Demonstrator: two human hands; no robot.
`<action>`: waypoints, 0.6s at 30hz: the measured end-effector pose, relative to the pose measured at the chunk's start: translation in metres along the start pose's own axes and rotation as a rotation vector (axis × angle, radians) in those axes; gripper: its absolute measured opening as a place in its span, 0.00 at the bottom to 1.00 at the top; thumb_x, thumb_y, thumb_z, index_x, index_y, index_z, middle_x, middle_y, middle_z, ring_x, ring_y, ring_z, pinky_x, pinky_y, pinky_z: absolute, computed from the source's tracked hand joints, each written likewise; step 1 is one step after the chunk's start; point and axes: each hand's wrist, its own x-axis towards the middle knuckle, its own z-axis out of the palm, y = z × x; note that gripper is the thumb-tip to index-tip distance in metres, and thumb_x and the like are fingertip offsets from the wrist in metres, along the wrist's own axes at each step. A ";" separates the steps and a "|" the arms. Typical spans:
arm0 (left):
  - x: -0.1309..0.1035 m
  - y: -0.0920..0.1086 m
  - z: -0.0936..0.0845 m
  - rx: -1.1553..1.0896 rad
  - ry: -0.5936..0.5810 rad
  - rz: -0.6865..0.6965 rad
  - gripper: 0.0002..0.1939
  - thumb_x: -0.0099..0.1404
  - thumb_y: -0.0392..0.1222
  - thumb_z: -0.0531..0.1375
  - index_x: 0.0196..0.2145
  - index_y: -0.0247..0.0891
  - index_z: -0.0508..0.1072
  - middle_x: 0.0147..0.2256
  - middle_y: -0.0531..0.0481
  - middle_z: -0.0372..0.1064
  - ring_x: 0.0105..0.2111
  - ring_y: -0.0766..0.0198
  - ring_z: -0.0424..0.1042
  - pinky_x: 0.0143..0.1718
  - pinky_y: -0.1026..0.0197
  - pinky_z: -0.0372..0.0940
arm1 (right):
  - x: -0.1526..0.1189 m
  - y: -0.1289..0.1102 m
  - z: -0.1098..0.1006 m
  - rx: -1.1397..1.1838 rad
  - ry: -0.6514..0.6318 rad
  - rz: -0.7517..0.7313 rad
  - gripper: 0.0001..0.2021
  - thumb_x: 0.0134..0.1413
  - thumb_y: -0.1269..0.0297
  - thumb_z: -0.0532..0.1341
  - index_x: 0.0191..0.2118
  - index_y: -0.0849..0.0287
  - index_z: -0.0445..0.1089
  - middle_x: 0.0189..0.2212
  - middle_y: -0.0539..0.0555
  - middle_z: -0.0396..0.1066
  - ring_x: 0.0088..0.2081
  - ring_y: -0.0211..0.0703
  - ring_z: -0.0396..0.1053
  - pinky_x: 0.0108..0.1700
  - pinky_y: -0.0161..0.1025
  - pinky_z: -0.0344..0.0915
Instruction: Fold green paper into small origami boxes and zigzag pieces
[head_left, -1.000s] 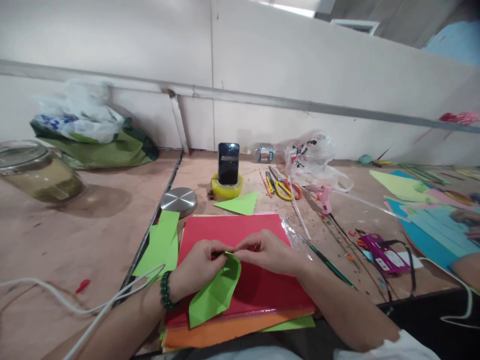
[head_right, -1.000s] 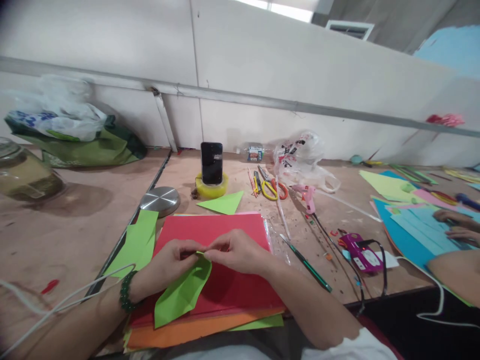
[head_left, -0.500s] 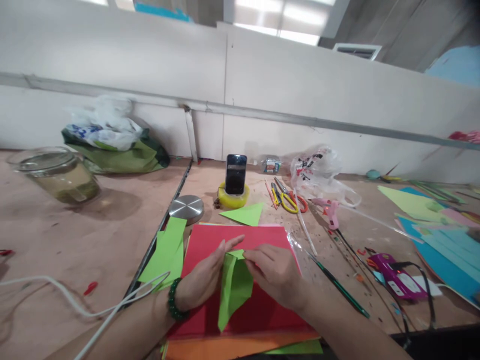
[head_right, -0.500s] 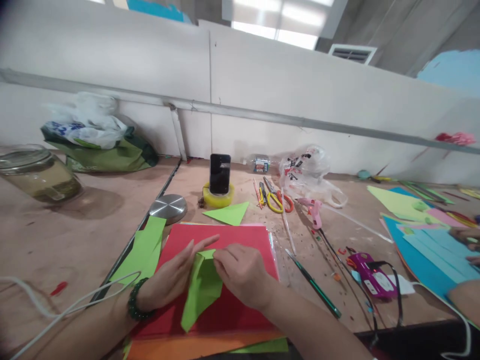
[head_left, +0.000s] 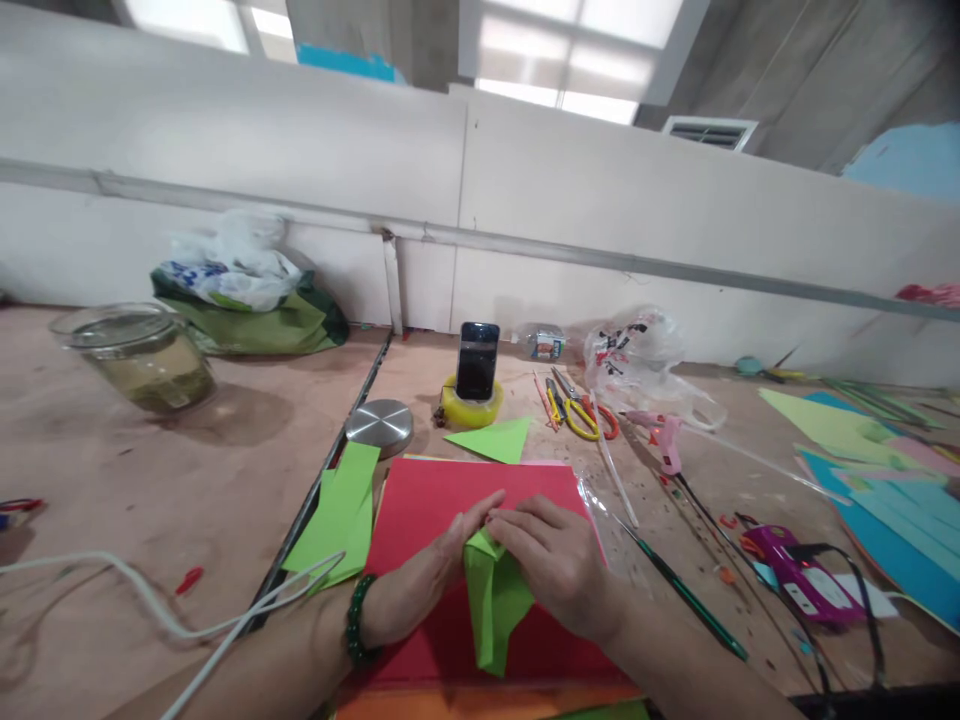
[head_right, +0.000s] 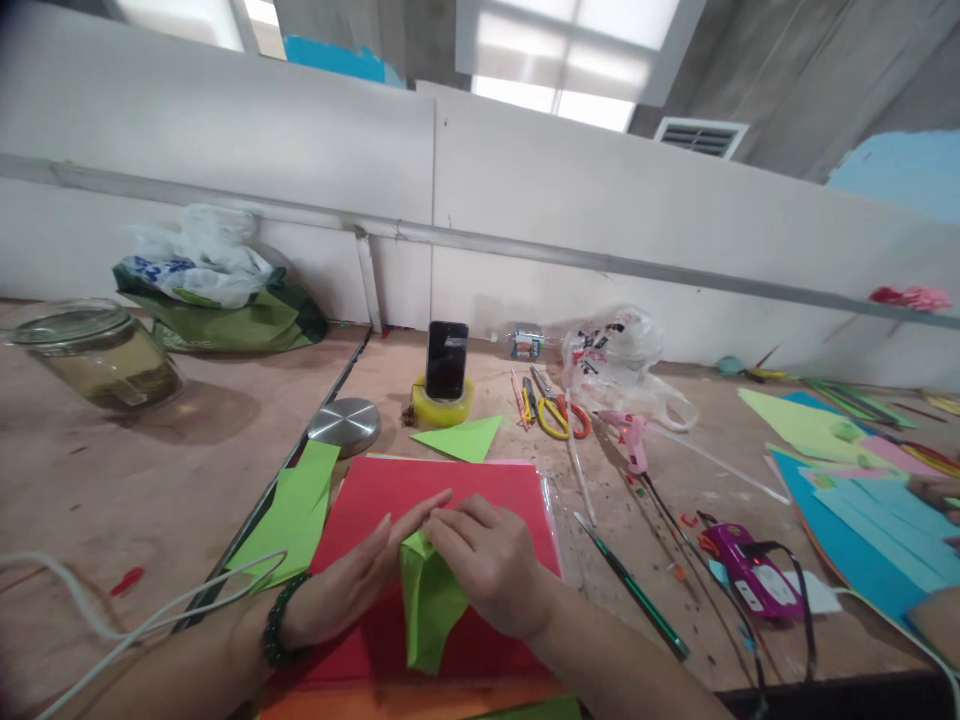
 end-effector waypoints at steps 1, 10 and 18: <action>0.000 -0.003 -0.001 -0.078 -0.084 0.041 0.24 0.66 0.53 0.49 0.55 0.44 0.70 0.60 0.55 0.61 0.65 0.58 0.48 0.65 0.53 0.40 | 0.000 -0.001 0.000 0.002 0.015 0.009 0.08 0.63 0.75 0.52 0.42 0.64 0.68 0.33 0.58 0.77 0.31 0.43 0.69 0.33 0.38 0.68; 0.003 -0.002 -0.009 -0.152 -0.311 0.132 0.56 0.49 0.51 0.70 0.67 0.40 0.43 0.62 0.37 0.55 0.59 0.45 0.59 0.59 0.43 0.55 | -0.006 0.000 0.002 -0.037 0.088 -0.001 0.06 0.60 0.75 0.56 0.40 0.61 0.69 0.35 0.58 0.77 0.37 0.45 0.72 0.38 0.40 0.69; -0.001 0.000 0.000 0.234 -0.038 0.197 0.40 0.51 0.33 0.61 0.63 0.38 0.57 0.58 0.44 0.64 0.56 0.51 0.63 0.60 0.50 0.57 | 0.000 -0.001 0.004 -0.103 0.000 0.008 0.13 0.63 0.76 0.49 0.31 0.60 0.67 0.26 0.54 0.72 0.29 0.40 0.65 0.32 0.36 0.64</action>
